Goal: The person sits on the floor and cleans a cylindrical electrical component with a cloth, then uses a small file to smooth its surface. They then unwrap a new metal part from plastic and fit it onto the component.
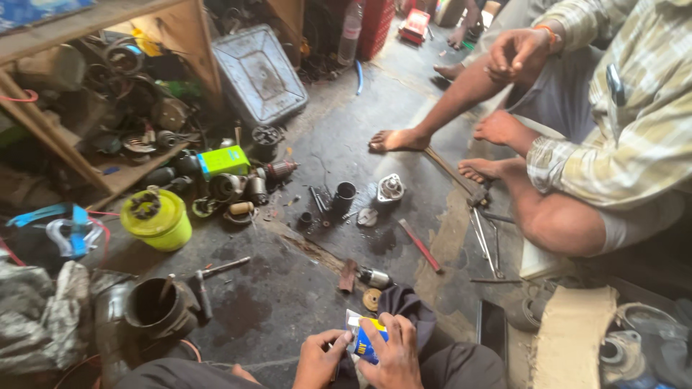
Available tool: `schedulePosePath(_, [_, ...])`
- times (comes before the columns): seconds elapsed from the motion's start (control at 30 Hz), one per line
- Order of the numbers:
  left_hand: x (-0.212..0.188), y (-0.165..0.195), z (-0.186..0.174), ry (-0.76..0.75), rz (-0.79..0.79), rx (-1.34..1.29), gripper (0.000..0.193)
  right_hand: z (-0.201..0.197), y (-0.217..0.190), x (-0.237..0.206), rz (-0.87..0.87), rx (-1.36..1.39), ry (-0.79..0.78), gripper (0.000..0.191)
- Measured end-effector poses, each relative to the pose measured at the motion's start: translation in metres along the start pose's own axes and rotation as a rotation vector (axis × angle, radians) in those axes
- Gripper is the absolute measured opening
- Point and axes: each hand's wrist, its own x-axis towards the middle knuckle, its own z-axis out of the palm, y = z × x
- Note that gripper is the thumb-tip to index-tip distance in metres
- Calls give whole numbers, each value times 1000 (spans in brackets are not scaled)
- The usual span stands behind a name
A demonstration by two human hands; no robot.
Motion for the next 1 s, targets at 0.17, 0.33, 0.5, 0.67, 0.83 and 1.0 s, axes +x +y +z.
schedulePosePath(0.17, [10,-18,-5,20,7,-73,29,31,11,-11,-106,-137,32,80])
schedulePosePath(0.33, [23,-22,1,-35,87,-71,16,30,20,-11,-287,-145,-9,81])
schedulePosePath(0.5, [15,14,-15,152,94,-383,17,14,44,-3,141,-172,-24,99])
schedulePosePath(0.67, [3,58,-53,183,-167,-507,18,-8,134,-6,751,-365,25,103])
schedulePosePath(0.83, [8,61,-44,115,48,-559,17,-9,175,0,709,-144,73,103])
schedulePosePath(1.0, [9,42,-36,-132,117,-261,16,4,97,18,580,633,-145,65])
